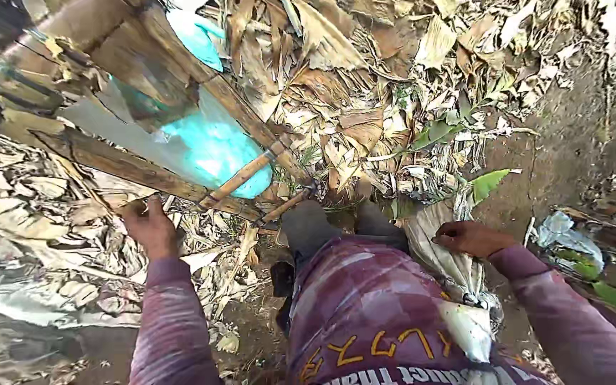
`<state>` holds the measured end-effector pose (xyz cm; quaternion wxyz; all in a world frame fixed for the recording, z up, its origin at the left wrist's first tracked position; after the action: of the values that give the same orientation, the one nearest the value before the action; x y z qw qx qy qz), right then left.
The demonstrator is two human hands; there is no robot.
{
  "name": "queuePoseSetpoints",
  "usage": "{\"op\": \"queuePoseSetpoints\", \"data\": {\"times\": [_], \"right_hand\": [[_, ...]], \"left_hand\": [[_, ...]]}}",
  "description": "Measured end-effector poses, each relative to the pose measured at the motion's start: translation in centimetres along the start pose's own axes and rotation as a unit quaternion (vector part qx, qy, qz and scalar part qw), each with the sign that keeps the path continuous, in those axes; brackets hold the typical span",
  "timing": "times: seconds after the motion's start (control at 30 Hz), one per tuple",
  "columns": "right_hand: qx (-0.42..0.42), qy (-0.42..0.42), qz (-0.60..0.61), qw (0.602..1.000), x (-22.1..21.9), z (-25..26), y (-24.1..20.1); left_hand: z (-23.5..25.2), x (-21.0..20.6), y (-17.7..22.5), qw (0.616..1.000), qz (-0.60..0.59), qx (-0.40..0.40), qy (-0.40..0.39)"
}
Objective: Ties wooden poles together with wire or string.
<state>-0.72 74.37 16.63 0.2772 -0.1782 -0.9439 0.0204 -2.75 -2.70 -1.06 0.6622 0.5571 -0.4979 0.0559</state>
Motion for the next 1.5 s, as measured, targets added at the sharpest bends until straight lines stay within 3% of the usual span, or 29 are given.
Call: {"op": "queuePoseSetpoints", "data": {"times": [0.07, 0.13, 0.2, 0.3, 0.37, 0.5, 0.67, 0.77, 0.97, 1.1, 1.23, 1.33, 1.5], "right_hand": [[0.015, -0.028, -0.085, 0.996, 1.5, 5.0, 2.8], [0.047, -0.039, -0.156, 0.986, 4.5, 10.1, 4.2], [0.07, -0.082, -0.197, 0.974, 5.6, 10.8, 6.6], [0.125, -0.095, -0.233, 0.96, 8.7, 15.1, 5.6], [0.15, -0.121, -0.245, 0.95, 8.1, 16.6, 5.4], [0.172, -0.136, -0.24, 0.946, 5.5, 20.2, 5.5], [0.175, -0.125, -0.221, 0.951, 4.3, 21.3, 7.1], [0.152, -0.125, -0.24, 0.951, 3.1, 20.1, 8.4], [0.11, -0.081, -0.266, 0.954, -2.3, 16.8, 9.2], [0.096, -0.034, -0.282, 0.954, -7.4, 14.5, 10.3], [0.054, -0.018, -0.302, 0.952, -9.5, 14.6, 10.2], [0.036, -0.041, -0.323, 0.945, -12.1, 18.0, 9.2], [0.096, -0.026, -0.389, 0.916, -19.1, 28.2, 6.4]], "left_hand": [[-10.4, -2.0, -5.3, 0.995, 0.033, 0.076, -0.047], [-19.7, -3.0, -7.2, 0.983, 0.033, 0.165, -0.071], [-30.2, -0.4, -9.4, 0.965, 0.07, 0.234, -0.099], [-36.1, -0.1, -6.5, 0.95, 0.058, 0.291, -0.094], [-38.7, 0.6, -5.1, 0.945, 0.049, 0.313, -0.078], [-38.9, -3.4, -2.1, 0.957, 0.061, 0.273, -0.072], [-40.4, -9.6, 7.3, 0.95, 0.059, 0.255, -0.168], [-45.5, -11.9, 3.6, 0.957, 0.031, 0.187, -0.217], [-51.6, -14.3, -6.2, 0.939, -0.018, 0.2, -0.28], [-50.6, -15.3, -8.9, 0.932, -0.079, 0.223, -0.274], [-48.7, -17.6, -12.8, 0.934, -0.157, 0.205, -0.248], [-46.9, -20.3, -14.9, 0.926, -0.213, 0.215, -0.227], [-42.6, -26.5, -18.2, 0.932, -0.235, 0.174, -0.214]]}}
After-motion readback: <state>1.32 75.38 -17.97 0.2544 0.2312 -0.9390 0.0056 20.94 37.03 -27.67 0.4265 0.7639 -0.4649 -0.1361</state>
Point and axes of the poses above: each hand's wrist, its own z-axis towards the middle knuckle, its own x-axis out of the back of the hand, y = z × x, the point moved 4 cm from there along z, towards the middle knuckle, and after that the axes turned 12 degrees about y, right-handed, at the moved point
